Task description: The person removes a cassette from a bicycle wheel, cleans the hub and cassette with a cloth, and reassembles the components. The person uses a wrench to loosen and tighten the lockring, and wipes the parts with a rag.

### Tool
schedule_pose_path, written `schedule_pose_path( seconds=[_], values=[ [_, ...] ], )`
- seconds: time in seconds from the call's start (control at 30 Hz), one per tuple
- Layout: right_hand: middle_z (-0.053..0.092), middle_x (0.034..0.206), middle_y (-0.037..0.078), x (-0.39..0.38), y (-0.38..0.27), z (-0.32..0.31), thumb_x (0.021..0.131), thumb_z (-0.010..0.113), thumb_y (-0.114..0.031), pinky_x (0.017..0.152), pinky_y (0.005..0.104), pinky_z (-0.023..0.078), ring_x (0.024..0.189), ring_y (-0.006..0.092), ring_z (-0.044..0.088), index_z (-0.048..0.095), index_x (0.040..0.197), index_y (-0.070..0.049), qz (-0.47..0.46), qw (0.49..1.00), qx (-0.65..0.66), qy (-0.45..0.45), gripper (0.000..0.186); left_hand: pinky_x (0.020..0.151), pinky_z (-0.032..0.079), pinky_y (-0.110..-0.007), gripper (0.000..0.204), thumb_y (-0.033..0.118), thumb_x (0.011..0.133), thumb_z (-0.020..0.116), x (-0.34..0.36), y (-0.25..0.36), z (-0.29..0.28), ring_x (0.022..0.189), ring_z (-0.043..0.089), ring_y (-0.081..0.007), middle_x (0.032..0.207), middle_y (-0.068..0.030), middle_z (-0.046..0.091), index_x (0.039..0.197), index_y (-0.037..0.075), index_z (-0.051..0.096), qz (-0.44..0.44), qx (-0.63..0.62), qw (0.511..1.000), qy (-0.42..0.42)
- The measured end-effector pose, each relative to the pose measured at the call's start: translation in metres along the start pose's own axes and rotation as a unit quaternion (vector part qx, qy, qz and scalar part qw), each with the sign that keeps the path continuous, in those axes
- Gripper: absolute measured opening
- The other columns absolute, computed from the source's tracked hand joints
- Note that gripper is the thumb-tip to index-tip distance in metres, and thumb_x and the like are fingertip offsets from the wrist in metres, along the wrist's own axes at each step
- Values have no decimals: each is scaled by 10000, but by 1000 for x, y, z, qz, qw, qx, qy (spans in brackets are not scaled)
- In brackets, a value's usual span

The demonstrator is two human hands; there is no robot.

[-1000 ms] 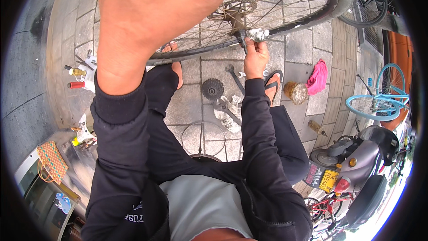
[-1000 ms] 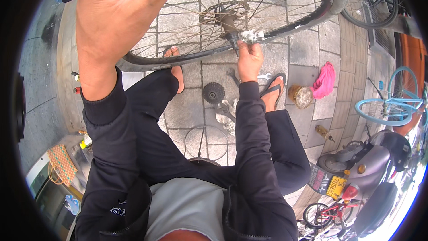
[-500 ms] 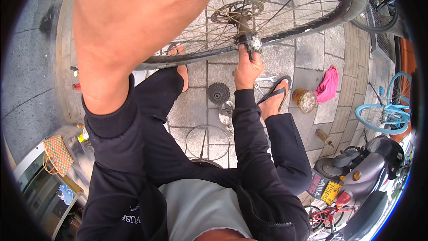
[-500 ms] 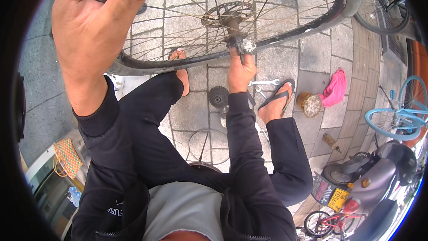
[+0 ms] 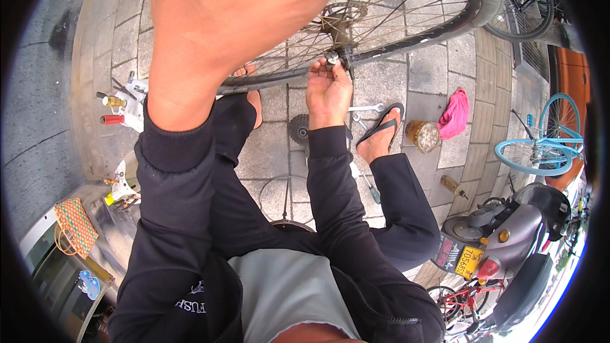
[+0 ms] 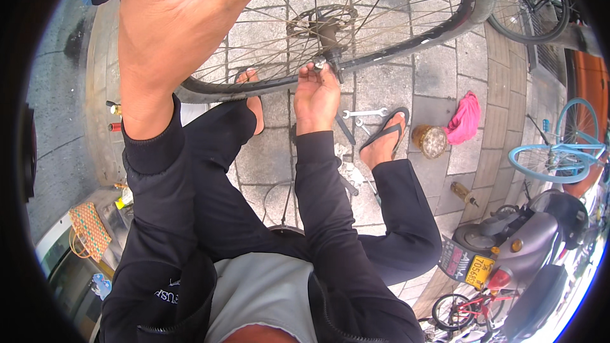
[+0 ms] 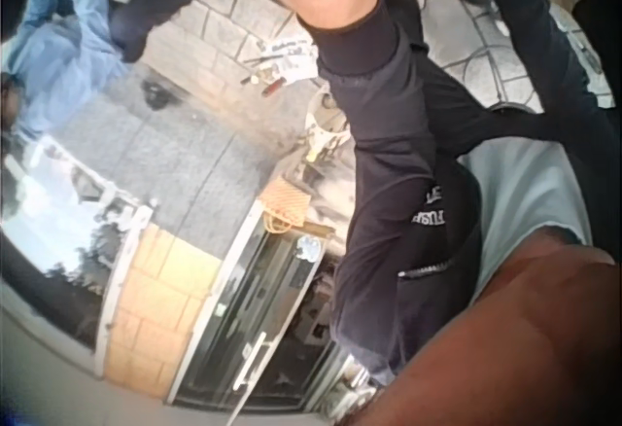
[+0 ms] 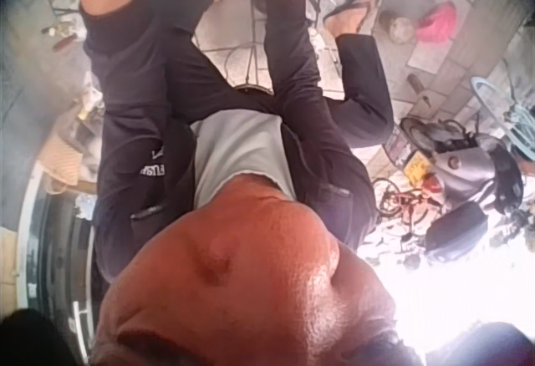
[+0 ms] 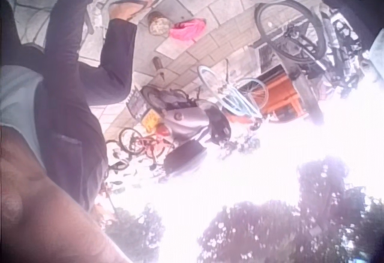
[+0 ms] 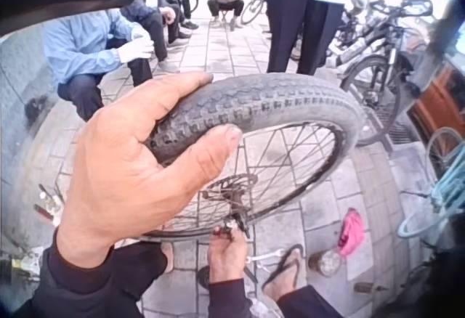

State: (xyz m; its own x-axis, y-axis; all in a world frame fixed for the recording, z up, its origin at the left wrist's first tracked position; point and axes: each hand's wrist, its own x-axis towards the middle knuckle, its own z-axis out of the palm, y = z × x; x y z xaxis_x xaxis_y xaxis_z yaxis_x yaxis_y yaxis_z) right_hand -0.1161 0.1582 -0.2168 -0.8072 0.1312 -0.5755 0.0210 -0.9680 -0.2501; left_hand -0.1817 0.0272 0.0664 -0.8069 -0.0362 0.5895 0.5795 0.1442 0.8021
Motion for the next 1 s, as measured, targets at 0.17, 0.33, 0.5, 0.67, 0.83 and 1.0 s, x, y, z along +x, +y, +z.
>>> schedule_pose_path(
  seconds=[0.17,0.33,0.5,0.67,0.83,1.0],
  values=[
    [639,962,91,-3,-7,6,1066,591,-78,836,390,548,914,225,645,613,1077,-8,47,998,43,9,74,838,605,-357,481,277,861,871,-3,6,2,949,783,-300,1062,-195,782,1209,-28,740,114,261,958,13],
    [648,964,117,-12,-10,18,1034,621,-56,824,392,540,906,231,633,612,1082,8,81,992,99,13,81,840,609,-375,491,308,848,867,-8,6,-1,955,782,-338,1073,-198,782,1197,-18,750,173,305,936,21],
    [638,995,155,-29,-29,30,1027,566,-1,824,395,528,916,254,619,583,1099,48,92,981,139,-103,89,834,609,-380,485,322,846,862,-3,1,-3,942,778,-348,1074,-194,783,1183,-12,757,131,342,930,21],
    [723,1074,121,-53,-87,26,1038,654,-157,902,452,543,1067,289,680,681,1162,-8,55,995,-64,-54,196,824,609,-386,483,319,842,858,-1,-2,-3,939,778,-357,1065,-201,782,1178,-15,759,130,297,945,28],
    [706,1001,100,-38,-123,42,1045,656,-72,660,299,559,796,158,684,581,1091,3,-88,871,-480,-56,116,823,607,-408,485,350,843,834,-3,6,-6,936,770,-371,1061,-192,783,1177,5,765,85,378,922,20],
    [728,915,89,-18,-96,57,992,745,-144,725,327,542,810,176,658,694,1065,16,-279,650,-687,-166,183,787,600,-433,455,360,847,814,1,15,-3,891,753,-373,1016,-154,779,1165,38,768,66,378,923,15]
  ],
)
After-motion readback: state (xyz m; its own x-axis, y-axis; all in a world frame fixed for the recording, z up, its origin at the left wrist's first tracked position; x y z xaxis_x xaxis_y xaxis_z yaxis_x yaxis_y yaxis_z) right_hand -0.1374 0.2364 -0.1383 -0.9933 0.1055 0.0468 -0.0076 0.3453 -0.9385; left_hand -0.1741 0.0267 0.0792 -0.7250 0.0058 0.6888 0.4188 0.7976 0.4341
